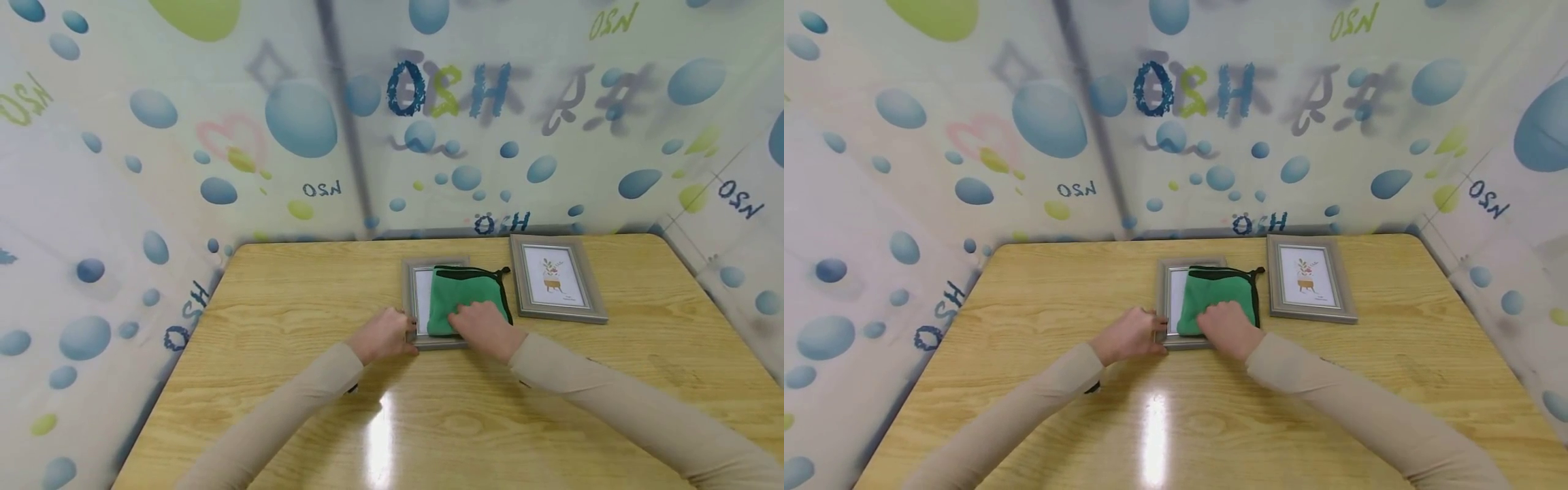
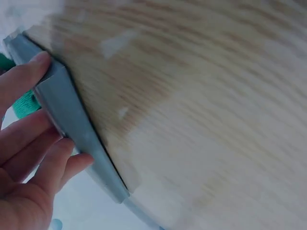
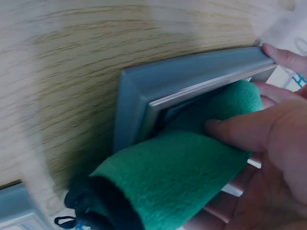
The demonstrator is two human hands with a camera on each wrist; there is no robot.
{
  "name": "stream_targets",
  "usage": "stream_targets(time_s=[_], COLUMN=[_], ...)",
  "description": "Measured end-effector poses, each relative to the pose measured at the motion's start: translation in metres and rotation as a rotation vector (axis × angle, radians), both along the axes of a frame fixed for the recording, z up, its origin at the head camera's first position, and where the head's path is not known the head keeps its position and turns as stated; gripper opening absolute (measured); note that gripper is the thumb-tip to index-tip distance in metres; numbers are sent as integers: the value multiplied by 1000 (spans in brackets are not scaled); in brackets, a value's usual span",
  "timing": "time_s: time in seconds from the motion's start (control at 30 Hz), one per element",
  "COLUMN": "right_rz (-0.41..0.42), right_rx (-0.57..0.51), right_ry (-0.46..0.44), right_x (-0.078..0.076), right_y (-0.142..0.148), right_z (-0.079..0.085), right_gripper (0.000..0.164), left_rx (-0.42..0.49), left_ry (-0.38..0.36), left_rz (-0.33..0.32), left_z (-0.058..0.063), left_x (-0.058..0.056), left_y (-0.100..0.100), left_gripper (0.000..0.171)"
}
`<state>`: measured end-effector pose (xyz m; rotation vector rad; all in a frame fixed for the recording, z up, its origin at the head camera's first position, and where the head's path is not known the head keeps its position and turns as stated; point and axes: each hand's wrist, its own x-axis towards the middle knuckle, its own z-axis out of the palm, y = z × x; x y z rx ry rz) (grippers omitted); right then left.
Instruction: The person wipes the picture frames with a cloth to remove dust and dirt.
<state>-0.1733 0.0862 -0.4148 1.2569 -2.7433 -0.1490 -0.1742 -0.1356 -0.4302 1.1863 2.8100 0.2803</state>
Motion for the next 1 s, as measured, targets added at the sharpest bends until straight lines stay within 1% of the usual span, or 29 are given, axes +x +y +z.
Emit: stream_targets(time_s=[0.03, 0.1, 0.17, 0.2, 0.23, 0.27, 0.3, 0.37, 0.4, 0.47, 0.53, 0.6, 0.7, 0.77, 0.83, 0.9, 0.93, 1.0], right_rz=[-5, -13, -14, -12, -6, 1, 6, 11, 12, 2, -8, -20, -35, -37, -35, -40, -50, -79], right_rx=[6, 11, 5, -1, -15, -27, -39, -57, -59, -51, -31, -2, 29, 31, 21, 11, 8, 5], right_ry=[-12, -29, -34, -33, -27, -20, -15, -8, -9, -22, -38, -53, -64, -62, -57, -54, -53, -62], right_x=[0, -1, -2, -2, -2, -2, -2, -2, -2, -2, -2, -3, -4, -4, -4, -5, -6, -8], right_y=[1, 2, 4, 4, 5, 5, 5, 4, 3, 1, -1, -2, -2, -2, -2, -3, -4, -7], right_z=[1, 1, 1, 1, 0, 0, 0, 0, 0, -1, -1, -1, -2, -3, -3, -4, -4, -5], right_gripper=[13, 13, 13, 13, 14, 16, 18, 21, 22, 22, 20, 16, 12, 12, 13, 14, 13, 9], left_rx=[-4, -18, -37, -60, -80, -105, -130, -189, -220, -251, -278, -282, -277, -268, -253, -253, -250, -264], left_ry=[-3, -40, -92, -105, -121, -123, -105, -65, -41, -22, -46, -89, -142, -142, -120, -117, -101, -94], left_rz=[-18, -55, -101, -112, -110, -102, -93, -30, 6, 64, 119, 149, 150, 129, 103, 105, 98, 97], left_z=[0, 4, 11, 15, 19, 24, 28, 35, 37, 39, 39, 35, 29, 23, 17, 13, 11, 11], left_x=[-1, -7, -16, -22, -29, -36, -43, -56, -63, -76, -88, -99, -111, -115, -118, -119, -119, -119], left_y=[0, 0, 1, 1, 2, 2, 3, 3, 3, 3, 3, 3, 4, 2, 1, 2, 2, 3], left_gripper=[36, 32, 23, 19, 16, 15, 14, 15, 16, 21, 29, 38, 48, 49, 49, 52, 53, 55])
